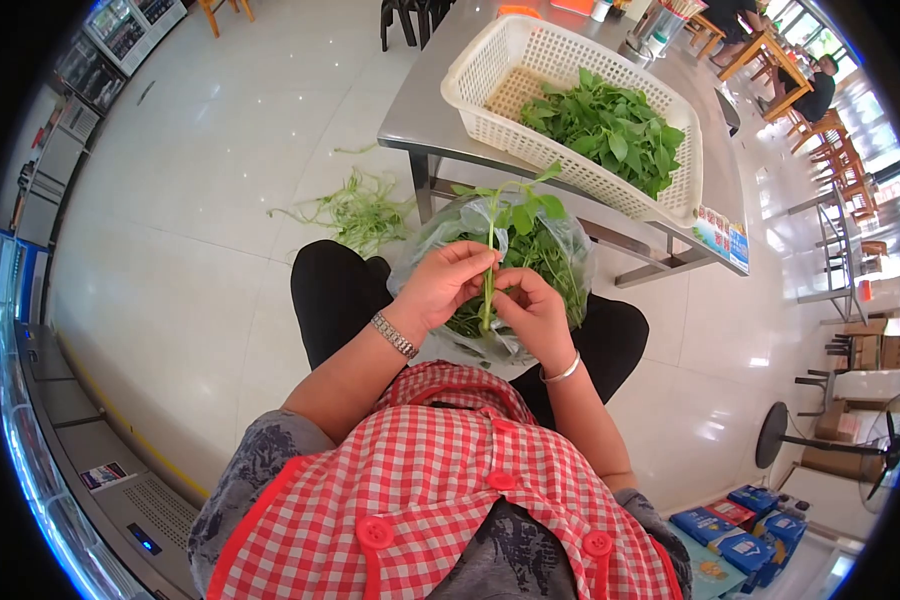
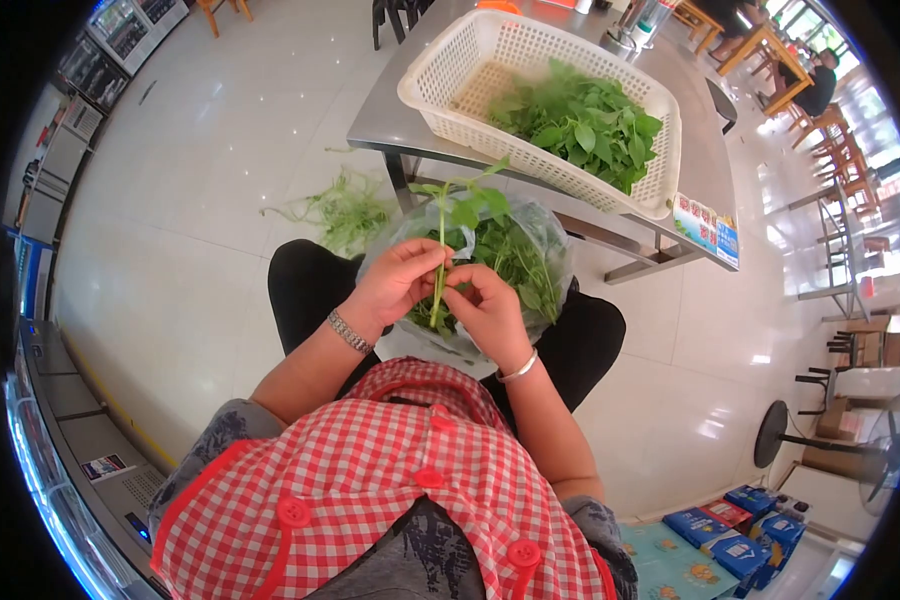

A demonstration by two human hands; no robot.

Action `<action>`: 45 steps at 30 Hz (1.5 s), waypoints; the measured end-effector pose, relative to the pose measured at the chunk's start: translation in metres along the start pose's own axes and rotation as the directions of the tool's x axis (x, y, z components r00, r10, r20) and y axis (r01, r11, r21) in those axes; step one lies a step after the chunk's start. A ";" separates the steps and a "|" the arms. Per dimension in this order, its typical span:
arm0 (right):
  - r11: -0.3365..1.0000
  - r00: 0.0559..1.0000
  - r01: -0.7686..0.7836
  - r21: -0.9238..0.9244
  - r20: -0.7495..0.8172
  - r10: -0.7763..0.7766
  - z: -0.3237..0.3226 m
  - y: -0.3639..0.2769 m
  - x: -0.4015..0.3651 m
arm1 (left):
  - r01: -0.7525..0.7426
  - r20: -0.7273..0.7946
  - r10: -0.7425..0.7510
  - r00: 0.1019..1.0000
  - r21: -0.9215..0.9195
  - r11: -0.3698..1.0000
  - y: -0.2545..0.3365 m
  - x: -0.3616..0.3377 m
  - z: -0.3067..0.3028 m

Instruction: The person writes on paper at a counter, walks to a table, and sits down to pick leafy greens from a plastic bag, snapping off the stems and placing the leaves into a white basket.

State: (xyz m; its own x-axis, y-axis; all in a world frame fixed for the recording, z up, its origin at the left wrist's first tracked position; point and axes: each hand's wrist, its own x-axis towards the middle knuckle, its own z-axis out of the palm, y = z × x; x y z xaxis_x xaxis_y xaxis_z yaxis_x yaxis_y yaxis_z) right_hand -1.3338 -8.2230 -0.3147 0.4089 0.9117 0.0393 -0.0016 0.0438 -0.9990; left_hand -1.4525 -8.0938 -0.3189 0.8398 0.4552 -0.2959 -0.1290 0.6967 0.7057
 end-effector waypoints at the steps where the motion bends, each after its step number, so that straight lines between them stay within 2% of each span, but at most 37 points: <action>1: 0.999 1.000 -0.017 0.049 -0.026 0.018 0.001 0.001 0.001 | -0.011 -0.011 0.011 1.000 -0.012 1.000 -0.001 -0.001 0.001; 2: 1.000 0.998 -0.003 -0.011 -0.061 0.003 0.000 0.001 0.001 | -0.022 -0.022 0.022 1.000 -0.025 0.999 -0.002 -0.002 0.002; 5: 0.983 0.988 0.008 -0.183 -0.151 -0.036 -0.006 -0.003 0.004 | -0.078 -0.287 0.111 0.951 0.124 0.989 0.000 -0.016 0.017; 6: 0.972 0.984 -0.001 -0.234 -0.173 -0.041 -0.007 -0.006 0.005 | -0.140 -0.241 0.227 0.944 0.330 0.933 -0.009 -0.014 0.008; 8: 0.956 0.982 -0.013 -0.292 -0.185 -0.043 -0.009 -0.007 0.009 | -0.251 -0.082 0.412 0.907 0.682 0.687 -0.025 -0.010 -0.014; 11: 0.954 0.988 -0.031 -0.297 -0.152 -0.016 -0.009 -0.002 0.009 | -0.382 0.095 0.483 0.871 0.748 0.543 -0.015 -0.016 -0.004; 14: 0.968 0.991 -0.060 -0.244 -0.130 0.029 -0.009 0.000 0.012 | -0.424 0.220 0.419 0.881 0.760 0.493 -0.007 -0.016 -0.004; 17: 0.981 0.991 -0.087 -0.175 -0.116 0.067 -0.009 -0.003 0.013 | -0.396 0.225 0.410 0.884 0.828 0.398 -0.008 -0.011 -0.013; 20: 0.987 0.993 -0.087 -0.136 -0.097 0.075 -0.010 -0.007 0.013 | -0.471 0.278 0.456 0.845 0.792 0.389 -0.002 -0.018 0.002; 23: 0.990 0.994 -0.086 -0.108 -0.083 0.077 -0.009 -0.014 0.014 | -0.547 0.378 0.500 0.779 0.799 0.249 0.004 -0.021 0.012; 26: 0.989 0.995 -0.068 -0.131 -0.078 0.058 -0.010 -0.017 0.016 | -0.537 0.384 0.532 0.754 0.827 0.164 -0.003 -0.014 0.001; 29: 0.981 0.997 -0.037 -0.192 -0.073 0.024 -0.012 -0.017 0.017 | -0.485 0.287 0.533 0.796 0.830 0.277 0.003 -0.014 0.003; 32: 0.945 0.995 0.017 -0.328 -0.087 -0.048 -0.022 -0.017 0.019 | -0.345 0.095 0.376 0.922 0.643 0.683 0.008 -0.015 0.004; 34: 0.925 0.988 0.042 -0.378 -0.124 -0.096 -0.025 -0.019 0.019 | -0.307 0.072 0.326 0.943 0.572 0.761 0.013 -0.015 0.004; 37: 0.986 0.984 -0.117 -0.120 -0.150 0.098 -0.046 -0.012 0.026 | -0.228 0.037 0.237 0.971 0.459 0.859 0.018 -0.013 -0.002; 40: 0.969 0.967 -0.241 0.060 0.105 0.234 -0.049 -0.020 0.022 | -0.143 0.013 0.148 0.989 0.352 0.925 0.020 -0.015 -0.001; 43: 0.846 0.852 -0.486 0.219 0.333 0.403 -0.033 -0.017 0.018 | -0.144 0.040 0.139 0.990 0.307 0.941 0.019 -0.013 0.001; 45: 0.786 0.775 -0.570 0.238 0.475 0.418 -0.028 -0.003 0.013 | -0.173 0.060 0.162 0.985 0.329 0.928 0.018 -0.013 0.003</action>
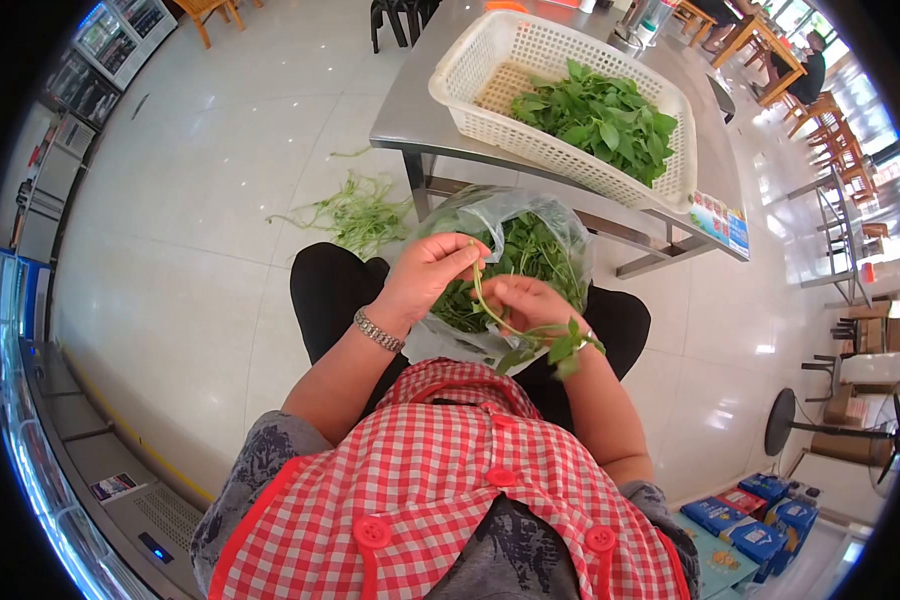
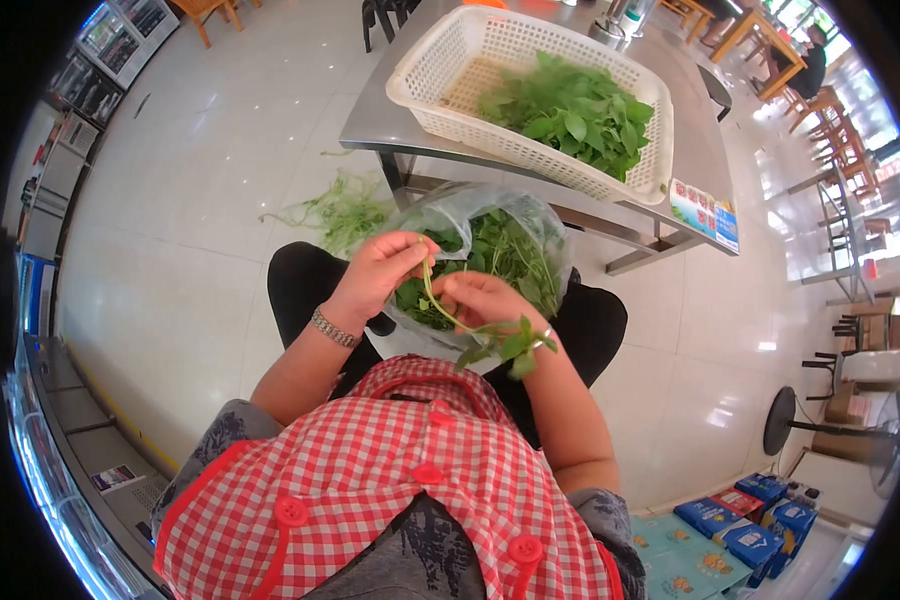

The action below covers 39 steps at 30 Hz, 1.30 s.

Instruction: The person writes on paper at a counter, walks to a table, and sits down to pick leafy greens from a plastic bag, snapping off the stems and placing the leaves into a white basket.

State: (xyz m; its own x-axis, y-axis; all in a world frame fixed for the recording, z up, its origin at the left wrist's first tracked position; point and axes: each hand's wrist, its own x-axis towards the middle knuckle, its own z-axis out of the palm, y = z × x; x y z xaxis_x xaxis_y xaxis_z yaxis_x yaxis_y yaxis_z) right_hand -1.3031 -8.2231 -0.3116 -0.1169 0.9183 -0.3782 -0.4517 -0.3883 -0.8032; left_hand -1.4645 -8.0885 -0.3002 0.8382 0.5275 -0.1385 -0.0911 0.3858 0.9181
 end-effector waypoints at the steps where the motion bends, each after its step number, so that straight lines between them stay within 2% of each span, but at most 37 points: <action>1: 0.999 0.997 -0.045 0.029 0.071 0.043 0.001 0.007 0.003 | -0.017 0.002 0.017 1.000 0.031 0.999 0.001 0.000 0.001; 6: 0.985 1.000 0.022 0.173 -0.017 -0.019 0.014 0.013 0.006 | -0.013 0.005 0.012 1.000 0.038 0.999 0.001 -0.002 0.000; 9: 0.965 0.999 0.033 0.261 0.026 -0.041 0.016 0.013 0.004 | -0.031 -0.005 0.031 1.000 0.022 0.999 -0.003 -0.001 -0.002; 12: 0.983 0.995 0.100 0.153 -0.040 -0.095 0.017 0.014 0.005 | -0.050 -0.012 0.050 0.999 0.018 0.999 -0.005 0.000 -0.002; 15: 0.985 0.982 0.167 -0.035 -0.082 -0.169 0.009 0.013 0.009 | -0.094 -0.031 0.095 0.995 0.058 0.994 -0.004 -0.003 -0.001; 18: 0.926 0.947 0.187 -0.327 -0.190 -0.259 0.006 0.000 0.011 | -0.153 -0.043 0.156 0.987 0.073 0.986 -0.003 -0.002 0.000; 19: 0.765 0.885 0.303 -0.568 -0.131 -0.447 0.005 -0.010 0.011 | -0.173 -0.048 0.178 0.983 0.083 0.981 -0.003 -0.002 -0.001; 21: 0.254 0.699 0.408 -0.877 0.121 -0.704 0.010 -0.038 0.006 | -0.189 -0.089 0.194 0.977 0.067 0.980 0.000 -0.004 -0.001; 22: 0.227 0.693 0.384 -0.895 0.117 -0.712 0.017 -0.055 0.002 | -0.187 -0.121 0.191 0.974 0.041 0.981 0.005 -0.006 0.002; 25: -0.019 0.606 0.285 -0.958 0.195 -0.771 0.017 -0.092 -0.003 | -0.252 -0.209 0.229 0.951 -0.090 0.964 0.018 -0.004 -0.003; 26: -0.091 0.545 0.265 -0.960 0.227 -0.807 0.018 -0.106 -0.006 | -0.286 -0.241 0.248 0.938 -0.141 0.948 0.022 -0.003 -0.007; 28: -0.231 0.419 0.223 -0.947 0.307 -0.855 0.018 -0.138 -0.009 | -0.299 -0.272 0.258 0.927 -0.124 0.946 0.029 -0.002 -0.015; 30: -0.256 0.246 0.081 -0.963 0.269 -0.931 0.001 -0.173 -0.008 | -0.306 -0.303 0.261 0.917 -0.113 0.945 0.034 -0.003 -0.020; 32: -0.257 0.221 -0.136 -0.957 0.224 -0.949 -0.030 -0.207 -0.006 | -0.316 -0.320 0.267 0.909 -0.112 0.942 0.035 -0.005 -0.023; 34: -0.277 0.195 -0.483 -0.831 0.207 -0.959 -0.093 -0.201 0.005 | -0.315 -0.316 0.273 0.908 -0.087 0.945 0.035 -0.007 -0.024; 37: -0.237 0.286 -0.350 -0.906 0.137 -0.948 -0.064 -0.201 0.002 | -0.318 -0.308 0.297 0.904 -0.019 0.948 0.040 -0.006 -0.026; 39: 0.048 0.524 0.106 -0.993 0.015 -0.852 -0.012 -0.183 -0.010 | -0.290 -0.309 0.279 0.909 0.010 0.957 0.039 -0.008 -0.026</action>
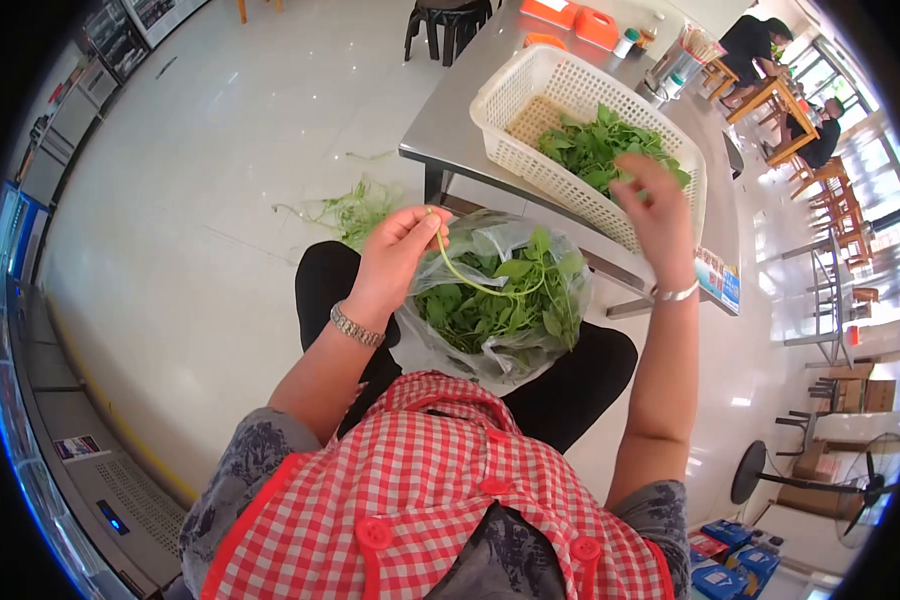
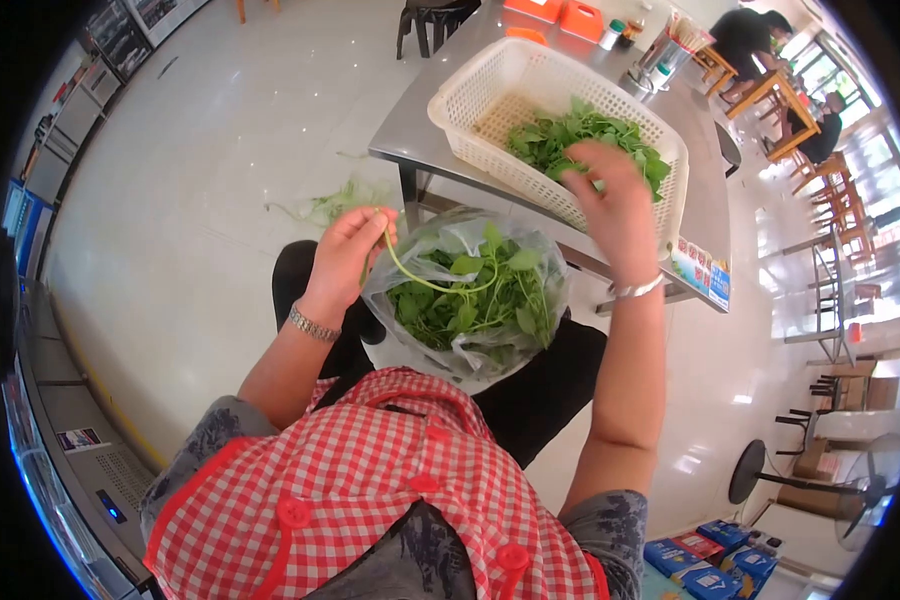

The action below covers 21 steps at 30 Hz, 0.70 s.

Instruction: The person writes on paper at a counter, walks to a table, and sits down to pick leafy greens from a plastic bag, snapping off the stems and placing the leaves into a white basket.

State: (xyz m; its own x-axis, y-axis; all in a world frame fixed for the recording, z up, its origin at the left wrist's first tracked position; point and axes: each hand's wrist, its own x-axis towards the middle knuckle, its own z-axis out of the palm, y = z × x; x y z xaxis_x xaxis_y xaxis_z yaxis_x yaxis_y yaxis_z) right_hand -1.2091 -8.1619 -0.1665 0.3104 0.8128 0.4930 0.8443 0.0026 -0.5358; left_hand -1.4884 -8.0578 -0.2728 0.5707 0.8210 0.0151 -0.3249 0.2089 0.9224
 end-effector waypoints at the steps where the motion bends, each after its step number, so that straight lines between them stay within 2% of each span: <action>1: 0.994 0.990 -0.010 0.108 0.140 -0.006 0.004 -0.019 -0.016 | 0.003 0.003 -0.003 1.000 -0.006 1.000 -0.002 0.002 0.000; 2: 0.976 0.962 -0.037 0.213 0.273 -0.023 0.009 -0.034 -0.030 | 0.007 0.010 -0.007 1.000 -0.011 1.000 -0.005 0.005 -0.001; 3: 0.962 0.929 0.194 0.193 0.280 -0.244 0.019 -0.041 -0.041 | 0.014 0.020 -0.014 1.000 -0.013 1.000 -0.007 0.006 0.000; 4: 0.892 0.844 0.416 0.175 0.290 -0.451 0.030 -0.044 -0.051 | 0.041 0.020 -0.040 0.999 -0.043 0.998 -0.007 0.007 0.001; 7: 0.900 0.822 0.425 0.098 0.374 -0.430 0.053 -0.048 -0.074 | 0.138 0.030 -0.135 0.990 -0.146 0.980 -0.002 0.006 0.008; 9: 0.948 0.819 0.285 0.142 0.478 -0.318 0.059 -0.037 -0.083 | 0.217 0.040 -0.213 0.976 -0.232 0.948 0.000 0.006 0.009; 10: 0.964 0.805 0.211 0.159 0.532 -0.264 0.062 -0.034 -0.087 | 0.256 0.104 -0.236 0.966 -0.285 0.924 -0.003 0.007 0.005; 12: 0.898 0.828 -0.177 0.404 0.554 -0.086 0.067 -0.030 -0.097 | 0.346 0.238 -0.272 0.933 -0.375 0.860 -0.012 0.011 -0.004; 13: 0.788 0.815 -0.359 0.500 0.580 0.003 0.068 -0.028 -0.101 | 0.392 0.256 -0.311 0.915 -0.388 0.834 -0.010 0.010 -0.002; 15: 0.580 0.738 -0.594 0.557 0.664 0.118 0.075 -0.020 -0.109 | 0.485 0.300 -0.389 0.871 -0.407 0.774 -0.007 0.004 0.008; 16: 0.450 0.685 -0.692 0.565 0.710 0.163 0.075 -0.020 -0.112 | 0.486 0.356 -0.362 0.862 -0.375 0.789 -0.013 0.001 0.009; 18: 0.211 0.618 -0.783 0.585 0.771 0.157 0.077 -0.025 -0.120 | 0.479 0.465 -0.308 0.830 -0.311 0.820 -0.031 -0.008 0.013; 19: 0.084 0.583 -0.812 0.577 0.799 0.146 0.079 -0.029 -0.123 | 0.320 0.467 -0.218 0.857 -0.152 0.935 -0.023 -0.019 0.026; 21: 0.054 0.550 -0.835 0.548 0.826 0.124 0.085 -0.030 -0.129 | 0.316 0.461 -0.271 0.845 -0.021 0.948 -0.025 -0.017 0.026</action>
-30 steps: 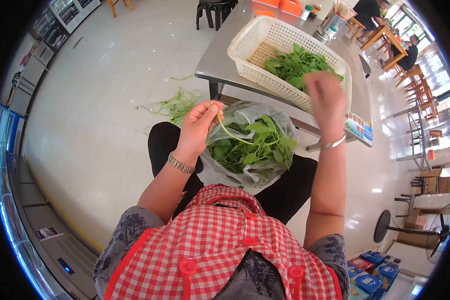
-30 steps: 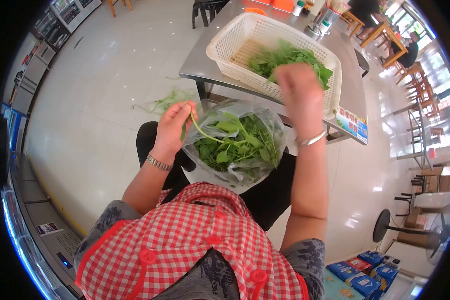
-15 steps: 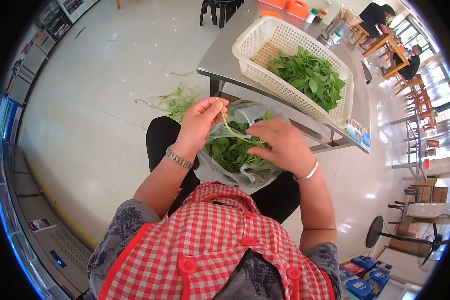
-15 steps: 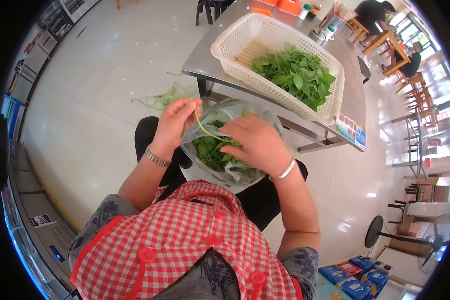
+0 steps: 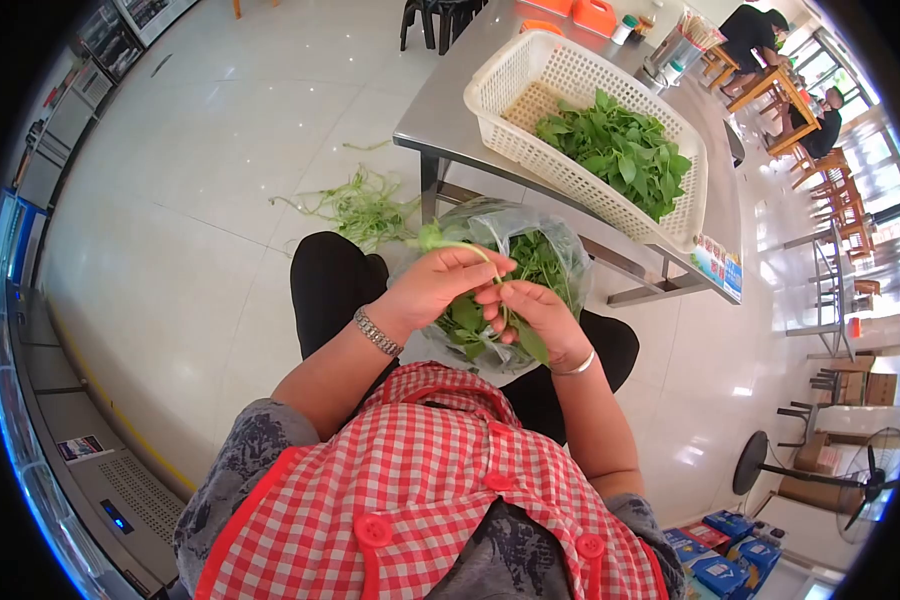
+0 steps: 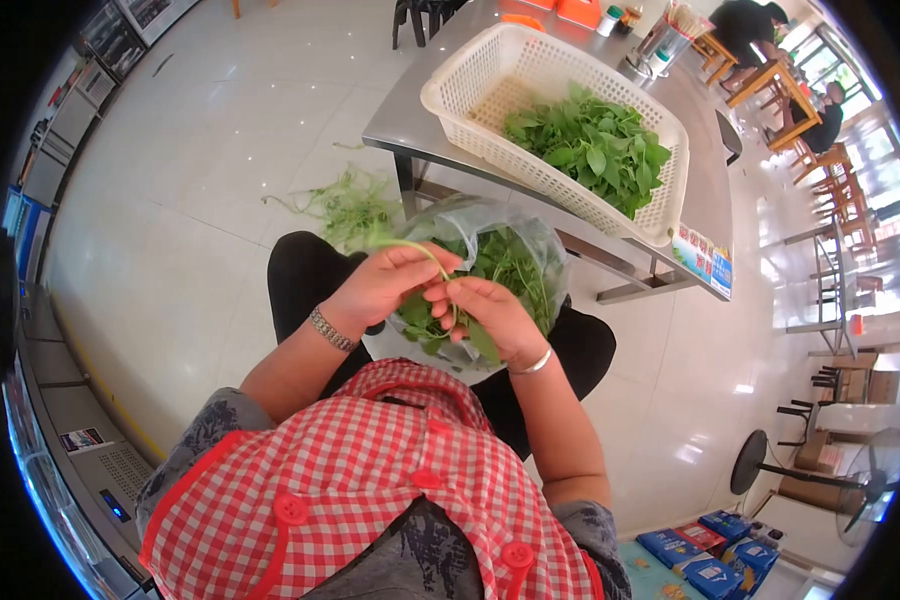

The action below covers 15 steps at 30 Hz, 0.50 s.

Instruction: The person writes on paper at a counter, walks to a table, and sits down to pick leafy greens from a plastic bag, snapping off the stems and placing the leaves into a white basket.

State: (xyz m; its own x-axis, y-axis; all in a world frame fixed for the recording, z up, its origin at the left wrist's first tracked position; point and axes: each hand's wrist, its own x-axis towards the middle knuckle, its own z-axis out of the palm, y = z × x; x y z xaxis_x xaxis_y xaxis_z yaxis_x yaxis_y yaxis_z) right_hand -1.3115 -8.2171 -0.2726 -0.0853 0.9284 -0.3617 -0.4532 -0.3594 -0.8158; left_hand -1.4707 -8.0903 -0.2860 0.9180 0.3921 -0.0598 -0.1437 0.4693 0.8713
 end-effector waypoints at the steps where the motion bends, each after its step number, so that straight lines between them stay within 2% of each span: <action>1: 1.000 1.000 -0.020 0.011 0.013 0.020 0.003 0.002 0.001 | 0.025 -0.007 -0.025 1.000 0.060 0.998 0.000 0.001 0.000; 2: 0.999 1.000 -0.023 0.034 -0.013 0.023 0.009 0.000 0.000 | 0.116 -0.061 -0.119 0.991 -0.043 0.992 0.011 -0.002 0.008; 5: 0.960 0.979 0.175 -0.217 -0.067 -0.194 0.008 0.009 0.004 | -0.016 -0.187 0.039 0.982 0.122 0.992 0.002 0.005 0.003; 8: 0.940 0.991 0.130 -0.315 0.017 -0.132 -0.004 0.008 0.001 | -0.003 -0.239 0.062 0.969 0.239 0.971 0.003 0.005 0.004; 11: 0.932 0.989 0.145 -0.332 0.022 -0.146 0.000 0.006 0.001 | 0.023 -0.213 0.024 0.977 0.216 0.976 0.003 0.004 0.005; 15: 0.963 0.992 0.129 -0.236 0.039 -0.123 -0.001 0.009 0.004 | 0.050 -0.172 -0.024 0.985 0.147 0.988 0.003 0.004 0.004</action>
State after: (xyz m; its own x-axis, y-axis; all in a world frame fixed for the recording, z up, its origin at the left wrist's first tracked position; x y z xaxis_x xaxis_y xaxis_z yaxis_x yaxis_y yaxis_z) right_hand -1.3154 -8.2165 -0.2815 -0.0634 0.9686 -0.2404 -0.2379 -0.2486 -0.9389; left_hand -1.4660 -8.0909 -0.2819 0.8441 0.5107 -0.1636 -0.0419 0.3669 0.9293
